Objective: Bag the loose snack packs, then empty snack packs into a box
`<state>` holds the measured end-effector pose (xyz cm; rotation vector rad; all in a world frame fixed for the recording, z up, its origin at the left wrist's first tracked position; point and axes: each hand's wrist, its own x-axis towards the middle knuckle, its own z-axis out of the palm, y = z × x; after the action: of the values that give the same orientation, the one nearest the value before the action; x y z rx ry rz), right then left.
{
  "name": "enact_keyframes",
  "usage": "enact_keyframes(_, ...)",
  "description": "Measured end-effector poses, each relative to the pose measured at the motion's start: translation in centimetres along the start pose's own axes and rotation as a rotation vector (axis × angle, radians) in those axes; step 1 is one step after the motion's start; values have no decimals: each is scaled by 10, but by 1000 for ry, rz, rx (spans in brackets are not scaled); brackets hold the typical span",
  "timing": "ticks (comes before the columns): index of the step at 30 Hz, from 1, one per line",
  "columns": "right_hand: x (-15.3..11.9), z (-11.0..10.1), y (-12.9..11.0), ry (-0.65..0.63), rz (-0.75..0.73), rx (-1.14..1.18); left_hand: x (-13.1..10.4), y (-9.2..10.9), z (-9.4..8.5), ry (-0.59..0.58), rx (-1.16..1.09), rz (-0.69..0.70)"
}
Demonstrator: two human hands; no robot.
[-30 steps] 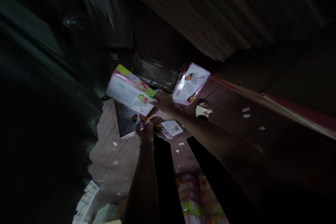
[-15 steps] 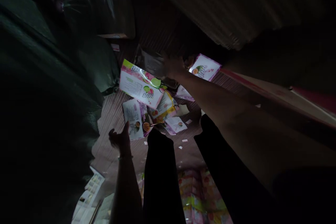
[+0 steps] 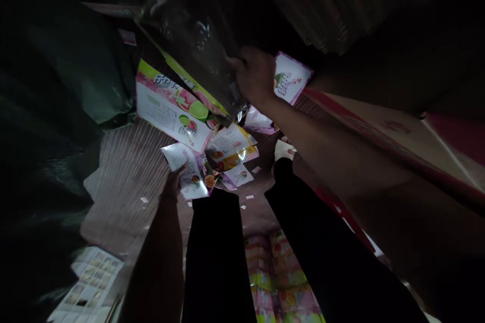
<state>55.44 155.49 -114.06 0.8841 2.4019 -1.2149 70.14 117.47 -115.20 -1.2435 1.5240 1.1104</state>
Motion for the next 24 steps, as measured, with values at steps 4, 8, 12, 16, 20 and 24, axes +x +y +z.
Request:
enact_keyframes(4, -81, -42, 29, 191, 93, 143, 0, -5, -15, -55, 134, -75)
enact_keyframes(8, -144, -61, 83, 228, 405, 481, -22, -24, -17, 14, 124, -90)
enact_keyframes(12, -156, -66, 106, 304, 526, 327, -35, -42, 10, 107, 25, -57)
enact_keyframes(16, -160, -71, 105, 337, 470, 411, -20, -40, 49, 101, -223, -40)
enact_keyframes(20, -159, -71, 118, 386, 637, 517, -3, -32, 63, 71, -432, -87)
enact_keyframes(24, -137, -61, 142, 364, 562, 277, -19, -32, 37, 43, -488, -30)
